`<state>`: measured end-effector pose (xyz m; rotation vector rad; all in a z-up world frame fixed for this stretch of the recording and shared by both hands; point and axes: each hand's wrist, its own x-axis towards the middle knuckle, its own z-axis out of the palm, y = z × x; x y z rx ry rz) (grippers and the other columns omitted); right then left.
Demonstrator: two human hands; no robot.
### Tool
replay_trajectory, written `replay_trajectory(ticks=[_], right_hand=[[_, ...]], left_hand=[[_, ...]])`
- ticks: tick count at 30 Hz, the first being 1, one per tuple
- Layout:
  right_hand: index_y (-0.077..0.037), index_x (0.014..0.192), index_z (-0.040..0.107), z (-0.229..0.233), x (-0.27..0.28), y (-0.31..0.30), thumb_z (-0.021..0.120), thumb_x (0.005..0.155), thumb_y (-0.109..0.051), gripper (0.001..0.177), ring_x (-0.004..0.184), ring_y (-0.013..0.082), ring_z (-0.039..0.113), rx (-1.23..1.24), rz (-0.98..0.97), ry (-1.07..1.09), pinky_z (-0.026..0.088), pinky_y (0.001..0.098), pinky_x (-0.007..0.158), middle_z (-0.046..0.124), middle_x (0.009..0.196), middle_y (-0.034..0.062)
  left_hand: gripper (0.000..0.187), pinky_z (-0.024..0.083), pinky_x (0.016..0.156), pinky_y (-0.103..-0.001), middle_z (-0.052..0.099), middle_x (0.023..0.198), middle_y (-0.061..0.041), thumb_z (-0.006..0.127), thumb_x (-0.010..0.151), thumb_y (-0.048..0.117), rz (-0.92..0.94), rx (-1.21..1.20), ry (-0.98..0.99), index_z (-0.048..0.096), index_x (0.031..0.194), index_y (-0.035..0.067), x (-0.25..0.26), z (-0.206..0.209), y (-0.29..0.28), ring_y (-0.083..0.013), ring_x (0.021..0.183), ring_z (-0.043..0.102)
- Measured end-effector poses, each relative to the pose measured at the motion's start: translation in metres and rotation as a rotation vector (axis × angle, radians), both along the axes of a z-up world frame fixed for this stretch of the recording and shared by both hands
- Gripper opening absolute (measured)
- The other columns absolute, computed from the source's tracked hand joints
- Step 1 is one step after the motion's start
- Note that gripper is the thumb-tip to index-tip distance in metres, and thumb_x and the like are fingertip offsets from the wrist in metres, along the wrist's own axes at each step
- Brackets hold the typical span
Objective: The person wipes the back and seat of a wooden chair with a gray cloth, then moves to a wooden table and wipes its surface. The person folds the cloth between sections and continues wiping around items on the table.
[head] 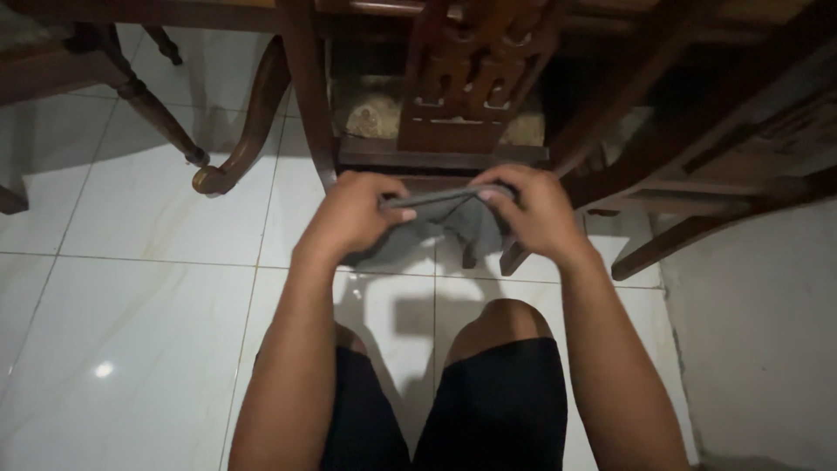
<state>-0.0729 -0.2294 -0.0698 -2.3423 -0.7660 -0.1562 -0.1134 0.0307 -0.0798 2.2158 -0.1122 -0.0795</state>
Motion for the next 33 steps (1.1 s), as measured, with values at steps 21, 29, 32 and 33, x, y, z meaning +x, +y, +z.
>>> replay_trajectory(ticks=[21,29,32,33], right_hand=[[-0.007,0.102,0.076,-0.012,0.005,0.008,0.071,0.095,-0.035,0.029,0.075,0.0313,0.072,-0.187,-0.321,0.289,0.054,0.0423,0.073,0.074,0.081,0.0176],[-0.006,0.106,0.079,-0.003,0.008,0.002,0.07,0.09,-0.015,0.02,0.083,0.031,0.07,-0.143,-0.253,-0.052,0.054,0.042,0.073,0.073,0.097,0.0178],[-0.008,0.115,0.075,0.005,0.003,0.013,0.067,0.102,-0.023,0.021,0.078,0.0283,0.072,-0.167,-0.49,0.111,0.055,0.0414,0.074,0.074,0.092,0.0177],[-0.008,0.115,0.075,0.005,0.005,0.011,0.067,0.102,-0.023,0.021,0.078,0.0283,0.072,-0.167,-0.491,0.11,0.055,0.0414,0.074,0.074,0.092,0.0177]], left_hand=[[0.025,0.055,0.078,-0.038,0.076,0.092,-0.013,0.074,0.087,0.022,0.29,-0.204,-0.062,0.072,0.105,0.006,0.001,-0.08,0.029,-0.0251,0.085,0.073],[0.016,0.049,0.072,-0.039,0.069,0.079,-0.013,0.063,0.099,0.021,0.244,-0.175,-0.02,0.066,0.106,0.006,-0.001,-0.062,0.038,-0.0248,0.073,0.062],[0.014,0.049,0.072,-0.036,0.068,0.079,-0.011,0.06,0.101,0.019,0.237,-0.223,-0.049,0.062,0.107,0.007,0.003,-0.065,0.037,-0.0215,0.073,0.06],[0.014,0.049,0.072,-0.036,0.068,0.079,-0.011,0.06,0.101,0.019,0.236,-0.224,-0.049,0.062,0.107,0.007,0.004,-0.071,0.037,-0.0215,0.073,0.06]])
